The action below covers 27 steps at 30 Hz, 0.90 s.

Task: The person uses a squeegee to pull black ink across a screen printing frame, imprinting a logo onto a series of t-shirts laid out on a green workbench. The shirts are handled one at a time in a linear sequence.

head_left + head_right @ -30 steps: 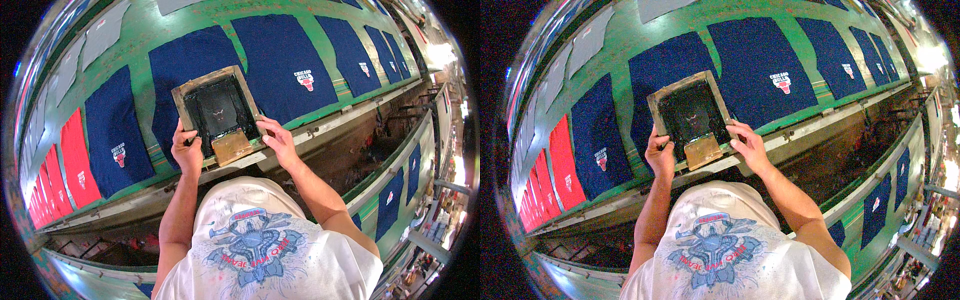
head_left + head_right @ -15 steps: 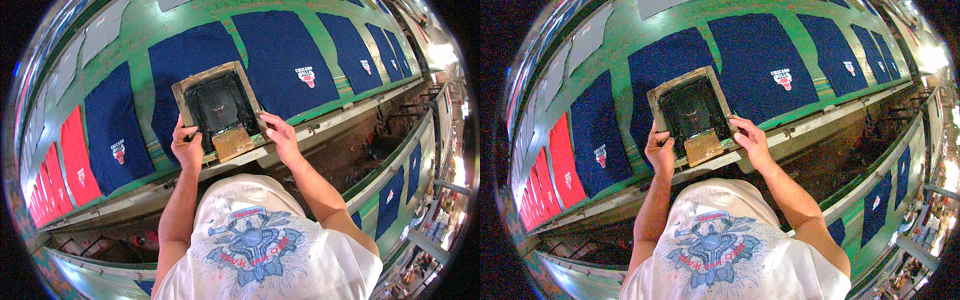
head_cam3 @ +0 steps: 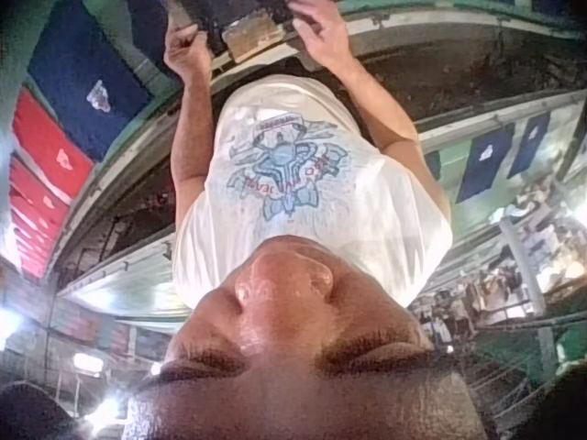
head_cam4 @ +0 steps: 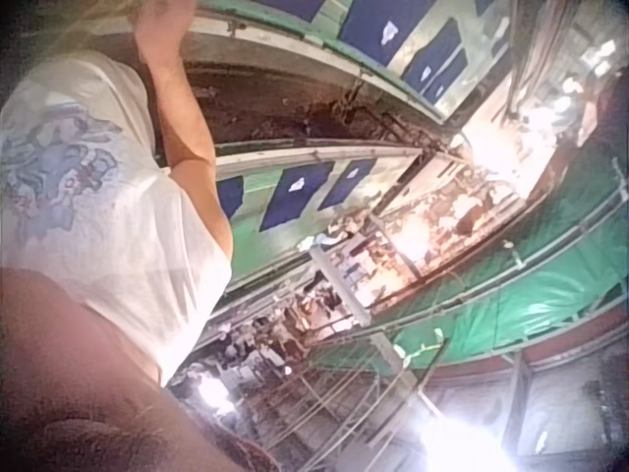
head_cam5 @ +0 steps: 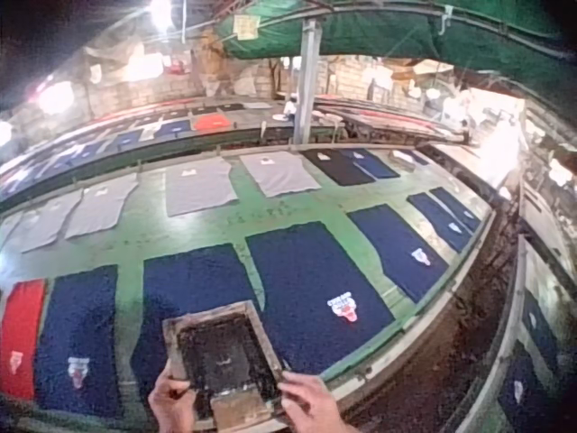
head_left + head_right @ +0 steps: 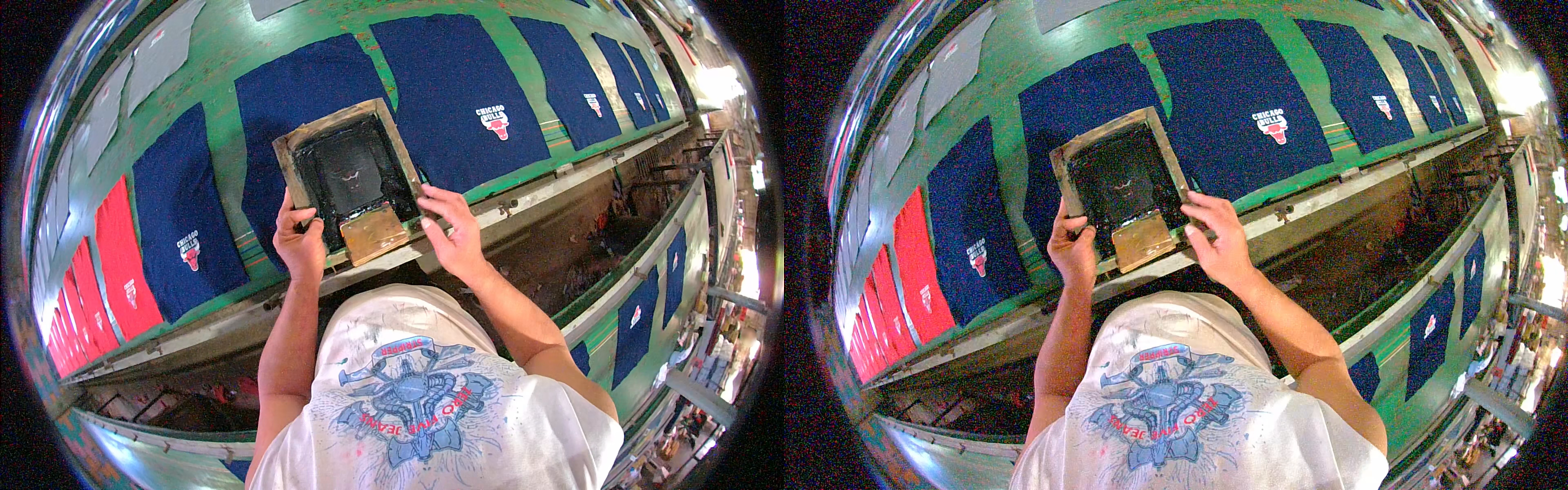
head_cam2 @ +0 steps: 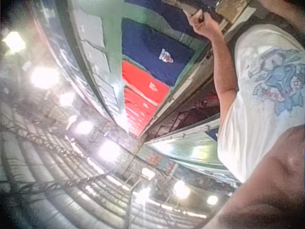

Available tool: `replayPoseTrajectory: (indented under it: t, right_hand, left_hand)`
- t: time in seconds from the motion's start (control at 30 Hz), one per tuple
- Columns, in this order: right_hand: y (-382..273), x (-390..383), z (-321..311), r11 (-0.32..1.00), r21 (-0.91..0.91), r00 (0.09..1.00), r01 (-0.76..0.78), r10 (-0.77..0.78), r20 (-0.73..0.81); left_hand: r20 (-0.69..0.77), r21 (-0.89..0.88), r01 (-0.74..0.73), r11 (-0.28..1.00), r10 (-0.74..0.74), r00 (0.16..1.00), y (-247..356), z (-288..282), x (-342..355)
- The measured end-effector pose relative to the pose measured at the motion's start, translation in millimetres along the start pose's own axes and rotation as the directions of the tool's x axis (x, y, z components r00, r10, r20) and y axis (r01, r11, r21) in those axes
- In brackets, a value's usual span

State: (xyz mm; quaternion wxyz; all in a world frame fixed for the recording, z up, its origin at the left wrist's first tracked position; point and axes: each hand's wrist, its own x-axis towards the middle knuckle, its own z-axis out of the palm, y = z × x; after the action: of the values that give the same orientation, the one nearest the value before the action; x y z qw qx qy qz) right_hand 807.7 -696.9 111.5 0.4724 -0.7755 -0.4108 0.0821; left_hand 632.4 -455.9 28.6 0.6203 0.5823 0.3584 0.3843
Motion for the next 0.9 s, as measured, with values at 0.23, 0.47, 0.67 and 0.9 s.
replayPoseTrajectory:
  t: [0.23,0.47,0.67,0.9]
  right_hand:
    - [-34.9,6.6,5.0,0.927,-0.133,0.884,0.352,-0.283,0.372]
    - [-39.6,27.2,19.7,0.856,-0.205,0.831,0.474,-0.357,0.427]
    - [-48.6,47.4,26.4,0.817,-0.225,0.761,0.531,-0.343,0.55]
    - [-51.2,108.6,13.5,0.881,-0.102,0.654,0.462,-0.26,0.711]
  left_hand:
    - [0.011,-0.011,-0.009,1.0,0.009,1.0,-1.9,-1.2,1.0]
    - [0.001,0.051,-0.041,0.998,0.041,0.999,-0.6,-0.9,0.7]
    - [-0.001,0.184,-0.107,0.977,0.109,0.994,5.5,1.5,0.7]
    - [-0.003,0.272,-0.2,0.941,0.209,0.978,3.0,1.5,1.3]
